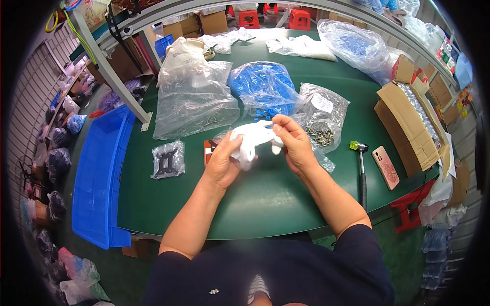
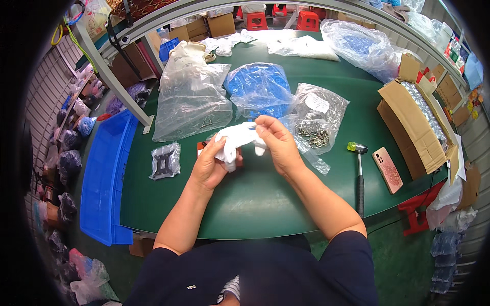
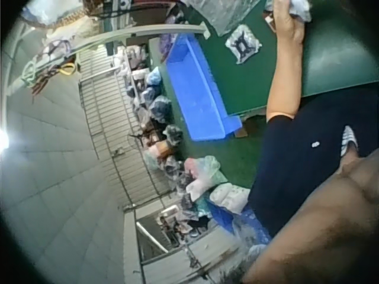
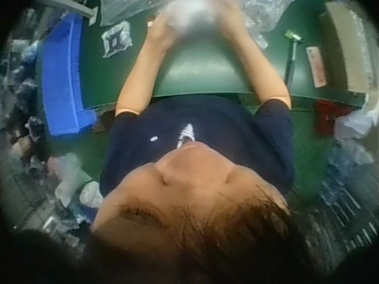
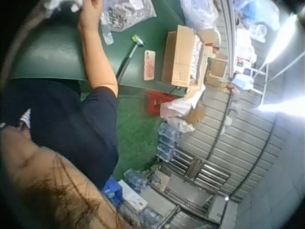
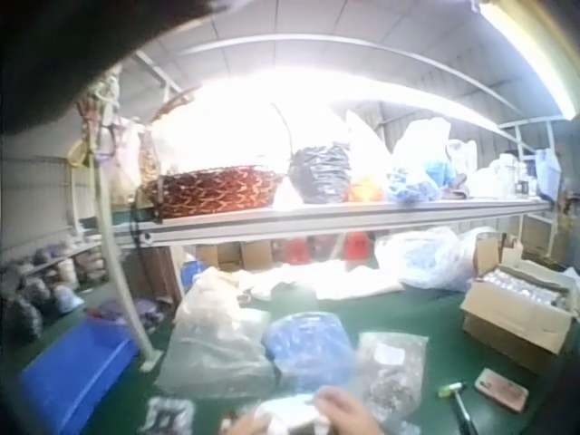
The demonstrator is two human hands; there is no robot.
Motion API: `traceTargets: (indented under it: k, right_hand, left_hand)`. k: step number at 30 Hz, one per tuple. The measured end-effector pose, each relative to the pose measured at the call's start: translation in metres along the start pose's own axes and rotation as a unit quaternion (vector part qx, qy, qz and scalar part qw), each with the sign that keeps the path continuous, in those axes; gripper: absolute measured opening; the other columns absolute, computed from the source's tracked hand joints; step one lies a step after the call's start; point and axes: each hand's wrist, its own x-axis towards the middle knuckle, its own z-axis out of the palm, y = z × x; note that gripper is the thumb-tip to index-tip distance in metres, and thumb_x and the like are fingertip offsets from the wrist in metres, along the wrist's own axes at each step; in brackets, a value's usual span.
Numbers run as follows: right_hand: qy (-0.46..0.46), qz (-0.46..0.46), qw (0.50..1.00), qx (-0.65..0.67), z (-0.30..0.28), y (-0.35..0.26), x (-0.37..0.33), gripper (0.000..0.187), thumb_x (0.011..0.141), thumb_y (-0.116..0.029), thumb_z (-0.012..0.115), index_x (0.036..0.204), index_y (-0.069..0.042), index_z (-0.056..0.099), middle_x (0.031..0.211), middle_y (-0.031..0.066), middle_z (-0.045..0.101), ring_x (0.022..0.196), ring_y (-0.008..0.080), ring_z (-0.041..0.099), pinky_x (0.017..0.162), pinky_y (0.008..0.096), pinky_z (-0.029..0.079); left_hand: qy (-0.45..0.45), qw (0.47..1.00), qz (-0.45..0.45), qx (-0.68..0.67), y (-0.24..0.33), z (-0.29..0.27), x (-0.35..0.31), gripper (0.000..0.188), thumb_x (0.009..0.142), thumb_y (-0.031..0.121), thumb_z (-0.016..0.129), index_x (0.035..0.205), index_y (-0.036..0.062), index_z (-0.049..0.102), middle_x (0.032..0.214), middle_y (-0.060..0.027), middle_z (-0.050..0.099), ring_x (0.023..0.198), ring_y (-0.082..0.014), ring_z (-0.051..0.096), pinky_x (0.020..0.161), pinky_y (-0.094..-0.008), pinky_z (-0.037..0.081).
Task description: The person assembles small plastic components by putting on a glove and using a hammer to secure a part.
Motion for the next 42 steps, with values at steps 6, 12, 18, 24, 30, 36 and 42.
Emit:
traceTargets:
  k: [6, 12, 18, 24, 30, 36, 42]
  right_hand:
    - [0.103, -0.179, 0.968, -0.140, -0.002, 0.002, 0.009, 0.017, 0.098, -0.013, 0.063, 0.113, -0.004, 0.064, 0.094, -0.0012, 0.062, 0.089, 0.0088, 0.057, 0.080, 0.0241, 0.046]
    - [-0.032, -0.309, 0.838, -0.448, 0.015, -0.012, -0.008, 0.010, 0.088, -0.009, 0.069, 0.096, -0.004, 0.070, 0.092, 0.0078, 0.064, 0.089, 0.0220, 0.062, 0.082, 0.0326, 0.046]
    - [-0.038, -0.300, 0.827, -0.473, 0.018, -0.002, -0.008, 0.011, 0.086, -0.010, 0.071, 0.096, -0.007, 0.070, 0.090, 0.0057, 0.065, 0.087, 0.0229, 0.062, 0.081, 0.0344, 0.045]
    - [-0.022, -0.331, 0.774, -0.540, 0.018, -0.002, -0.007, 0.012, 0.083, -0.010, 0.072, 0.096, -0.009, 0.070, 0.088, 0.0029, 0.065, 0.084, 0.0222, 0.062, 0.079, 0.0351, 0.043]
    - [-0.006, -0.319, 0.755, -0.573, 0.014, -0.004, -0.007, 0.017, 0.081, -0.010, 0.073, 0.097, -0.010, 0.068, 0.086, 0.0027, 0.064, 0.081, 0.0221, 0.060, 0.080, 0.0358, 0.041]
    - [-0.011, -0.350, 0.722, -0.597, 0.014, -0.001, -0.007, 0.020, 0.080, -0.011, 0.073, 0.099, -0.010, 0.068, 0.088, 0.0031, 0.065, 0.082, 0.0229, 0.060, 0.081, 0.0366, 0.041]
    - [-0.030, -0.341, 0.738, -0.581, 0.009, 0.005, -0.006, 0.016, 0.082, -0.012, 0.072, 0.098, -0.009, 0.070, 0.092, 0.0033, 0.068, 0.087, 0.0233, 0.062, 0.084, 0.0368, 0.042]
  left_hand:
    - [0.032, 0.998, 0.048, -0.010, -0.002, -0.002, 0.004, 0.025, 0.100, 0.019, 0.059, 0.122, 0.0081, 0.056, 0.106, -0.0078, 0.068, 0.094, -0.0199, 0.068, 0.082, -0.0362, 0.058]
    - [0.086, 0.990, 0.107, 0.014, -0.005, -0.002, 0.006, 0.022, 0.100, 0.019, 0.062, 0.120, 0.0106, 0.056, 0.111, -0.0029, 0.065, 0.101, -0.0141, 0.064, 0.089, -0.0318, 0.051]
    - [0.082, 0.983, 0.138, 0.091, -0.008, 0.003, 0.003, 0.021, 0.100, 0.020, 0.061, 0.119, 0.0108, 0.056, 0.109, -0.0020, 0.065, 0.099, -0.0115, 0.062, 0.085, -0.0292, 0.050]
    - [0.077, 0.982, 0.137, 0.104, -0.011, 0.000, 0.004, 0.023, 0.100, 0.020, 0.061, 0.120, 0.0102, 0.054, 0.109, -0.0024, 0.064, 0.098, -0.0116, 0.062, 0.084, -0.0302, 0.051]
    - [0.056, 0.980, 0.127, 0.145, -0.013, 0.011, 0.001, 0.040, 0.092, 0.006, 0.068, 0.128, 0.0084, 0.050, 0.116, -0.0046, 0.064, 0.106, -0.0139, 0.062, 0.091, -0.0310, 0.051]
    - [0.076, 0.979, 0.130, 0.139, -0.022, -0.002, 0.007, 0.048, 0.089, -0.003, 0.067, 0.132, 0.0085, 0.050, 0.117, -0.0043, 0.064, 0.108, -0.0153, 0.063, 0.094, -0.0318, 0.053]
    - [0.092, 0.984, 0.122, 0.093, -0.024, -0.006, 0.011, 0.047, 0.090, -0.002, 0.066, 0.132, 0.0081, 0.050, 0.118, -0.0043, 0.064, 0.110, -0.0147, 0.061, 0.096, -0.0312, 0.050]
